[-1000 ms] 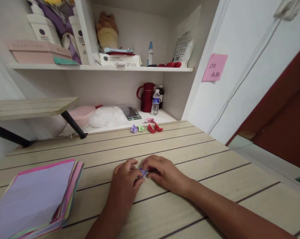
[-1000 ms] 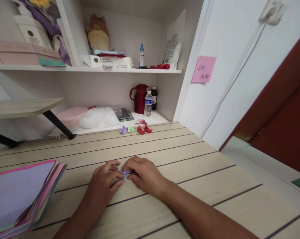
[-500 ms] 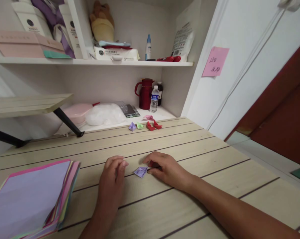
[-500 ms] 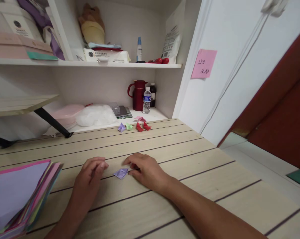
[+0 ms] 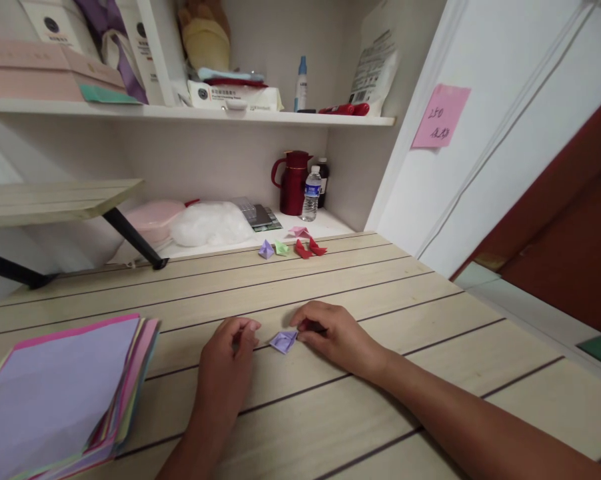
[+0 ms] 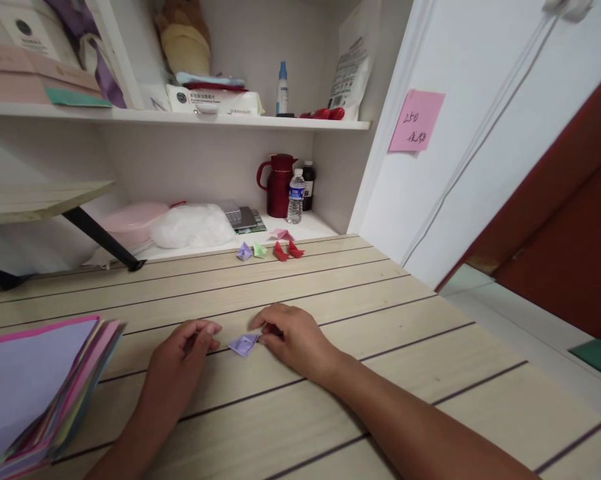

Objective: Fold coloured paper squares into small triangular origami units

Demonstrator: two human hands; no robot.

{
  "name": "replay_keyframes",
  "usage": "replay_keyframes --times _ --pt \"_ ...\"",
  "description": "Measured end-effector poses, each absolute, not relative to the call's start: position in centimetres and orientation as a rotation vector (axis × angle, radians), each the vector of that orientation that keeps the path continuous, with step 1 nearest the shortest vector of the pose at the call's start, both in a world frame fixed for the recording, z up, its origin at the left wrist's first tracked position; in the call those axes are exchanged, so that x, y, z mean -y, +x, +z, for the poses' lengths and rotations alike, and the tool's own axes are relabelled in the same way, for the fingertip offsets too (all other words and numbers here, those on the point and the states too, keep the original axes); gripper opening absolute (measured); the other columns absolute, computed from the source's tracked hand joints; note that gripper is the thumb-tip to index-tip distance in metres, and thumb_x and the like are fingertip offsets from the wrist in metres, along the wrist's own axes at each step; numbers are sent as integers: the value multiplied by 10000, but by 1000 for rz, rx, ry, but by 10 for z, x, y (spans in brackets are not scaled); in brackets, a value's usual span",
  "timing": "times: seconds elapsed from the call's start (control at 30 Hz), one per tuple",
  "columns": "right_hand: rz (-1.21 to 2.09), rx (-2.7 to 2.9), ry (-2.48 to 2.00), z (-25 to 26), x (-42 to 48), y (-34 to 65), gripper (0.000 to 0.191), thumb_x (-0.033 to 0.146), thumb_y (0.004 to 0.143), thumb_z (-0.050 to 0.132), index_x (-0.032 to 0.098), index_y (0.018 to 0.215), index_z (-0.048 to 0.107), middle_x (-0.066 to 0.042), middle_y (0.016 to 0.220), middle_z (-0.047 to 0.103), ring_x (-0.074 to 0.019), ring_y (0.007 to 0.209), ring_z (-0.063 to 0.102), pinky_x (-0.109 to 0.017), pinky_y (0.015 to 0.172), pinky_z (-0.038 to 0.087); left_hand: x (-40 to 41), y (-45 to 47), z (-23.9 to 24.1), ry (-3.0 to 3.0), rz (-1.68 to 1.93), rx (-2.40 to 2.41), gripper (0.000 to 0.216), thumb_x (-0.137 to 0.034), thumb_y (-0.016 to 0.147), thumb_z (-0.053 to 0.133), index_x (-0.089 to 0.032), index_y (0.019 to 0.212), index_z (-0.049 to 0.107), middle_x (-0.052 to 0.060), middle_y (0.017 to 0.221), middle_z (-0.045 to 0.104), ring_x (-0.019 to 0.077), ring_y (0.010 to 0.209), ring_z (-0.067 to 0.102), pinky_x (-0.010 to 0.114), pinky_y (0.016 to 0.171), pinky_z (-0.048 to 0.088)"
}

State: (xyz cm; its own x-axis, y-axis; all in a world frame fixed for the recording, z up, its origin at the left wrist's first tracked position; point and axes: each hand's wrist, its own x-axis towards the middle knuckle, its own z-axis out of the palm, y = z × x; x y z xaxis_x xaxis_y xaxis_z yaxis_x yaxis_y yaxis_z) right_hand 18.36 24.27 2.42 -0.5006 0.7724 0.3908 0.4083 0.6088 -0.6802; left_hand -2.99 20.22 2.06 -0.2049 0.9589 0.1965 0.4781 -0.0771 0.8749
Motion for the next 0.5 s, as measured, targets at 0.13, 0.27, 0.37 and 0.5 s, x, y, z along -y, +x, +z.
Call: replay_keyframes --times 0.13,0.27,0.37,0.5 --pt "641 2138 -892 25 -244 182 235 22 807 617 221 915 683 -8 898 711 -149 826 646 -252 751 485 -201 -29 21 1551 1224 -1691 272 -448 859 501 -231 839 664 16 852 720 207 756 691 338 739 489" --pt "640 2138 -876 25 -244 180 237 18 806 621 221 905 691 -8 896 717 -148 824 650 -248 746 486 -202 -28 23 1555 1218 -1698 263 -440 848 515 -229 829 669 16 795 714 210 749 679 334 736 475" --pt "656 2147 -853 25 -245 180 208 38 825 633 223 888 702 -10 904 724 -150 844 654 -249 767 491 -202 -28 24 1555 1220 -1699 264 -440 843 514 -226 829 668 18 781 709 213 752 673 333 734 473" --pt "659 2154 -841 25 -246 181 148 94 851 658 227 885 712 -10 890 723 -148 838 658 -244 766 493 -203 -28 24 1553 1215 -1699 267 -443 851 504 -229 823 662 14 805 712 206 749 675 328 728 473"
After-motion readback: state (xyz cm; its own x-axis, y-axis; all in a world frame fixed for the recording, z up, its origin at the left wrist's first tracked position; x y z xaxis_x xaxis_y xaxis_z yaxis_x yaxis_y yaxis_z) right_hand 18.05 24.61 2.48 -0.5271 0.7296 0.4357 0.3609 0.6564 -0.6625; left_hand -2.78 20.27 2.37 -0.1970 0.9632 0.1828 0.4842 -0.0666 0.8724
